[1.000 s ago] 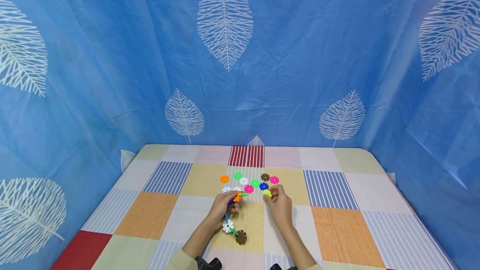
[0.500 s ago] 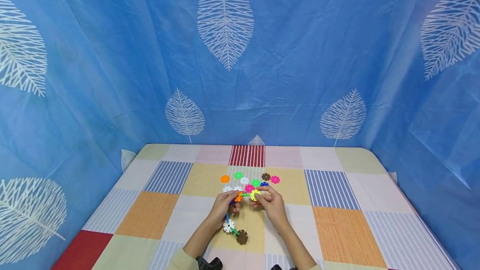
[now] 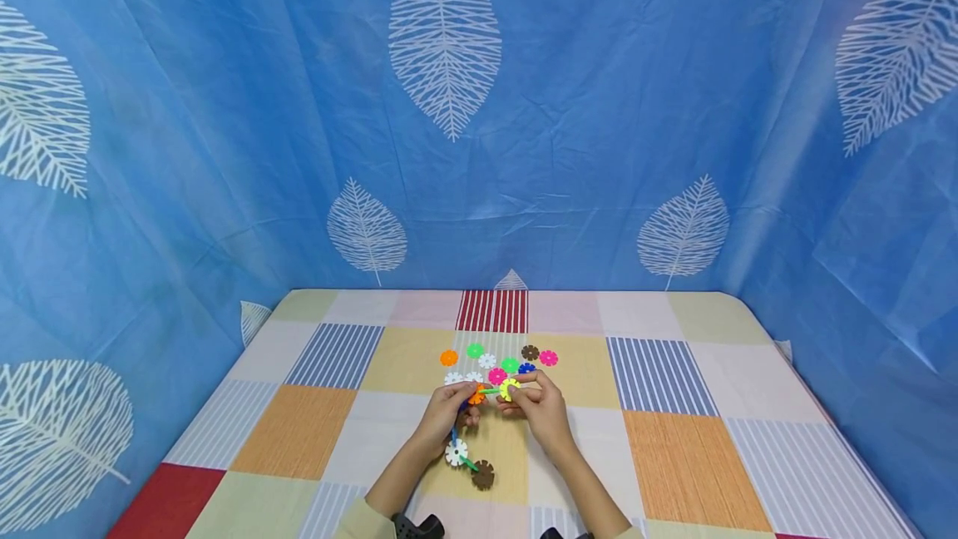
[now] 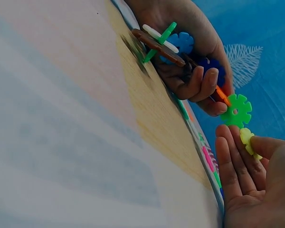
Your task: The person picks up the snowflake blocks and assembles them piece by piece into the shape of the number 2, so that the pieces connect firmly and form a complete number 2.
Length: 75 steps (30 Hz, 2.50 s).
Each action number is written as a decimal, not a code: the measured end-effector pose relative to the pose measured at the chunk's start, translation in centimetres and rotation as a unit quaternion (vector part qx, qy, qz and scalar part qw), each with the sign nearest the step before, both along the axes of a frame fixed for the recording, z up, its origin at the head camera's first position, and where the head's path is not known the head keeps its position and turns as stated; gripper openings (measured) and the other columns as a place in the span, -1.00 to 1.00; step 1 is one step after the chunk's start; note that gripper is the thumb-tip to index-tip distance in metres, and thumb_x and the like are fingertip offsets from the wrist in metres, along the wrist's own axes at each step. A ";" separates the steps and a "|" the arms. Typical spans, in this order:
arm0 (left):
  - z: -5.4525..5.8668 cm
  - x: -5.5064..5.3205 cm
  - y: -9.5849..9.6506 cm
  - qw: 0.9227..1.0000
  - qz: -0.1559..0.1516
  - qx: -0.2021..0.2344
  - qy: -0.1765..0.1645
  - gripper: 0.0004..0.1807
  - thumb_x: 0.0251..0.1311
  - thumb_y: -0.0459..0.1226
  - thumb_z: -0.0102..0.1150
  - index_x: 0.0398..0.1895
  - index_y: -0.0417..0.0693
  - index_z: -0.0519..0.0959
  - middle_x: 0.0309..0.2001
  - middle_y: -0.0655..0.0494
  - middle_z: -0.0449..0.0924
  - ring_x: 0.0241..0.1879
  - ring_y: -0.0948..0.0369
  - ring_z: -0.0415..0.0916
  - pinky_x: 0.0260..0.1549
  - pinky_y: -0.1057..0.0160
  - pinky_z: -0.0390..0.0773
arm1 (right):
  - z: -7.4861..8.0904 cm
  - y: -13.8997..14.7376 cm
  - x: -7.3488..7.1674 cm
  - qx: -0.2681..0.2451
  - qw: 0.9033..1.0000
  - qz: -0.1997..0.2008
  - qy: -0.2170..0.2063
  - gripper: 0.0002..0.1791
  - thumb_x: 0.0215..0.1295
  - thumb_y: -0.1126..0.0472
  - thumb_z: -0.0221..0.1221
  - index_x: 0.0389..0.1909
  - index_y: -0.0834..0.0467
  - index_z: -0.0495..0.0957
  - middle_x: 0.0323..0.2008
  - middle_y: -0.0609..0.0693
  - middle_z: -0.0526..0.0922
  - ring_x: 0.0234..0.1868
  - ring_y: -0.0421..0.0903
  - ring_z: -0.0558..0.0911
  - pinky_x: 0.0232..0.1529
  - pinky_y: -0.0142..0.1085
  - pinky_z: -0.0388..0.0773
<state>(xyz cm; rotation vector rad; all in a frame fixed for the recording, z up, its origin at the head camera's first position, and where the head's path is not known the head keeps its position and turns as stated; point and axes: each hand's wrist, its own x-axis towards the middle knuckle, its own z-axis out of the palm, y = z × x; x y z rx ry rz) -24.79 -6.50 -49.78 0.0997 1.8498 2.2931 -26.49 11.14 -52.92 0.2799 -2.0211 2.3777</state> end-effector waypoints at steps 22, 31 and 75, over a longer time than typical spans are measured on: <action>-2.3 -1.5 0.3 1.000 0.001 0.006 -0.007 -0.67 0.31 -0.28 -0.01 -0.14 -0.48 0.51 -0.62 0.14 0.48 -0.70 0.35 0.40 -0.68 0.47 0.44 | 0.2 0.4 0.1 0.040 0.997 0.065 0.018 -0.68 0.33 0.30 0.05 -0.08 0.46 0.22 -0.44 0.39 0.61 -0.48 0.06 0.67 -0.39 -0.14 0.62; -2.3 -1.6 -0.2 1.000 0.004 -0.018 -0.006 -0.69 0.27 -0.32 0.04 -0.19 -0.51 0.54 -0.58 0.05 0.54 -0.67 0.32 0.43 -0.63 0.44 0.48 | 1.7 0.1 1.0 0.082 0.991 0.090 0.057 -0.78 0.35 0.41 -0.03 -0.12 0.48 0.21 -0.53 0.40 0.58 -0.57 0.15 0.61 -0.52 -0.14 0.60; -2.7 -2.1 -0.5 0.996 -0.019 0.072 -0.040 -0.71 0.25 -0.30 0.01 -0.13 -0.40 0.53 -0.46 -0.03 0.62 -0.56 0.26 0.55 -0.51 0.39 0.58 | -1.0 1.8 -1.0 0.496 0.818 -0.183 0.225 -0.66 0.08 0.25 0.29 -0.09 0.25 0.60 -0.04 0.17 0.57 -0.08 0.12 0.46 -0.14 -0.03 0.36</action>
